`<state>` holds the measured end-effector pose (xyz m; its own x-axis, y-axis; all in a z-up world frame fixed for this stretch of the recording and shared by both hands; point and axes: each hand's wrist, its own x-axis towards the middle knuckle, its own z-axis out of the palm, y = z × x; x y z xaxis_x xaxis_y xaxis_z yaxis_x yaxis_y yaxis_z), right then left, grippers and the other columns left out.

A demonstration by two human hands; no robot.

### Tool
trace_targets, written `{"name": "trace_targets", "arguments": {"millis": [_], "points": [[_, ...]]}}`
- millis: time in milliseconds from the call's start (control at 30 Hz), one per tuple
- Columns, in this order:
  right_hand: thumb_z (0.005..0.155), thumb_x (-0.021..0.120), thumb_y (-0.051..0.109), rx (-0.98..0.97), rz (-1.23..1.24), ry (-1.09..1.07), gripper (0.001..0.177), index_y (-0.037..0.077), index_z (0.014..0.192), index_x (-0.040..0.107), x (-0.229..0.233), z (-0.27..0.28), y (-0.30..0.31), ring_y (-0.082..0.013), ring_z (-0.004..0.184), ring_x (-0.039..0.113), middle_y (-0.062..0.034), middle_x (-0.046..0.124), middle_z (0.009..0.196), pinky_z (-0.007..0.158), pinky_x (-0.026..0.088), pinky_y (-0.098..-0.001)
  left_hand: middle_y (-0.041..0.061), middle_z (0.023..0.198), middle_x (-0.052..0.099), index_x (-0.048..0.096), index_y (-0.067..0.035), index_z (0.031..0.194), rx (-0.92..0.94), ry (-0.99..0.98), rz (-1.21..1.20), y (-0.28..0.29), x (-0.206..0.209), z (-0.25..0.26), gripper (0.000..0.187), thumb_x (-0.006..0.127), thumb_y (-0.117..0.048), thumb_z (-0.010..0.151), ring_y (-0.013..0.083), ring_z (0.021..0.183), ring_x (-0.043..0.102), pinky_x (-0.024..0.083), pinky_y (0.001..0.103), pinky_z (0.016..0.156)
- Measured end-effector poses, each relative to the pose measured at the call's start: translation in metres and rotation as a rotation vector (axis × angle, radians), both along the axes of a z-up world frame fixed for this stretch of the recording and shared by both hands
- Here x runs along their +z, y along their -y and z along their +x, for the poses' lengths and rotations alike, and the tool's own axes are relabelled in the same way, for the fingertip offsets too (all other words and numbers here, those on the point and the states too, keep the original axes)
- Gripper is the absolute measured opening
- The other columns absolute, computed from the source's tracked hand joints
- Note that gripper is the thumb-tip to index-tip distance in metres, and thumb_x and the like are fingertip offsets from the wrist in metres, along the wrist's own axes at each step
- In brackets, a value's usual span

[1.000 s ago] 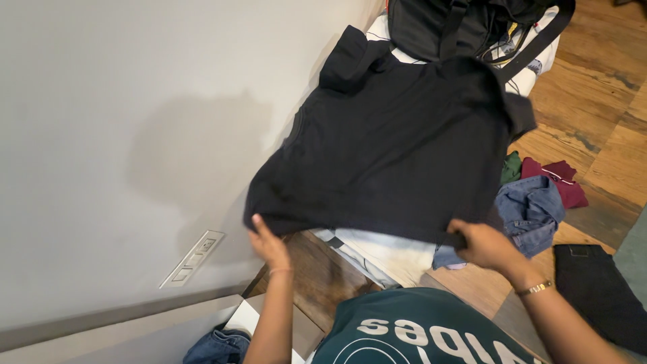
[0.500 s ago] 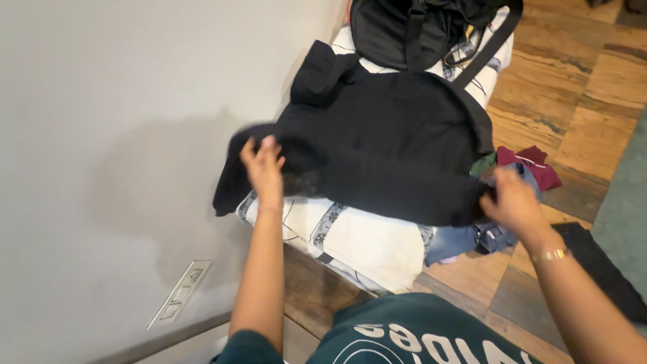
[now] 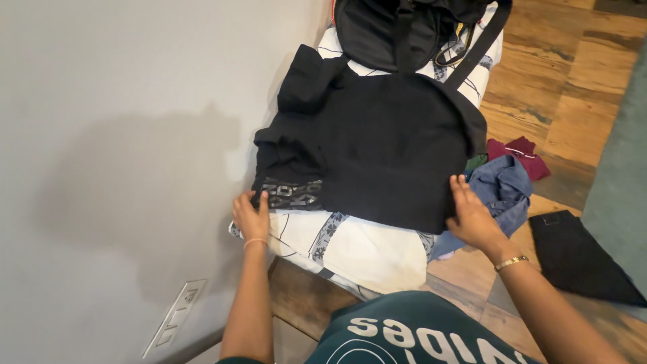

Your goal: The person folds a blue polka-dot shirt, a black t-shirt, and a blue patterned shirt on a bed. Each item is smoothed, folded into a compact rectangle, and placed into a black bag.

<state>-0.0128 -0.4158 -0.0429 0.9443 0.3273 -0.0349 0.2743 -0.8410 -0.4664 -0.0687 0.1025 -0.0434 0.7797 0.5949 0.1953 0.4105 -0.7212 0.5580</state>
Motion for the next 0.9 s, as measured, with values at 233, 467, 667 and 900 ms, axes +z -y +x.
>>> {"name": "trace_targets", "arguments": {"millis": [233,467,667,900], "points": [[0.082,0.074,0.021,-0.202,0.07,-0.131,0.07,-0.001,0.142,0.047,-0.064,0.03,0.031,-0.0394,0.127,0.059,-0.0269,0.061,0.132,0.109,0.047,-0.0433,0.025,0.103,0.068,0.054,-0.003,0.117,-0.274,0.159,-0.174,0.005,0.033,0.027,0.035,0.056,-0.036,0.106,0.0461,0.095,0.066,0.051,0.049,0.081],[0.082,0.074,0.025,-0.286,0.125,-0.236,0.056,0.004,0.131,0.058,-0.039,0.038,0.026,-0.0334,0.087,0.072,-0.021,0.072,0.109,0.08,0.057,-0.0408,0.026,0.095,0.07,0.054,-0.006,0.119,-0.388,0.038,-0.108,0.009,0.088,0.054,0.03,0.055,-0.034,0.107,0.0483,0.088,0.066,0.05,0.052,0.072],[0.087,0.073,0.029,-0.631,0.145,-0.194,0.035,0.002,0.11,0.074,-0.015,0.028,0.065,-0.0339,0.077,0.075,-0.0221,0.076,0.085,0.075,0.057,-0.0433,0.026,0.08,0.067,0.058,-0.008,0.113,-0.438,-0.137,-0.084,0.015,0.13,0.073,0.029,0.06,-0.034,0.102,0.0446,0.075,0.066,0.05,0.049,0.068],[0.069,0.08,0.021,-0.355,0.111,0.192,0.06,0.0,0.122,0.063,-0.02,0.02,0.04,-0.0364,0.091,0.071,-0.0203,0.072,0.103,0.076,0.056,-0.0447,0.019,0.095,0.073,0.063,-0.005,0.114,-0.405,-0.485,-0.039,-0.019,0.057,0.051,0.054,0.074,-0.051,0.087,0.0376,0.09,0.069,0.053,0.044,0.08]]}}
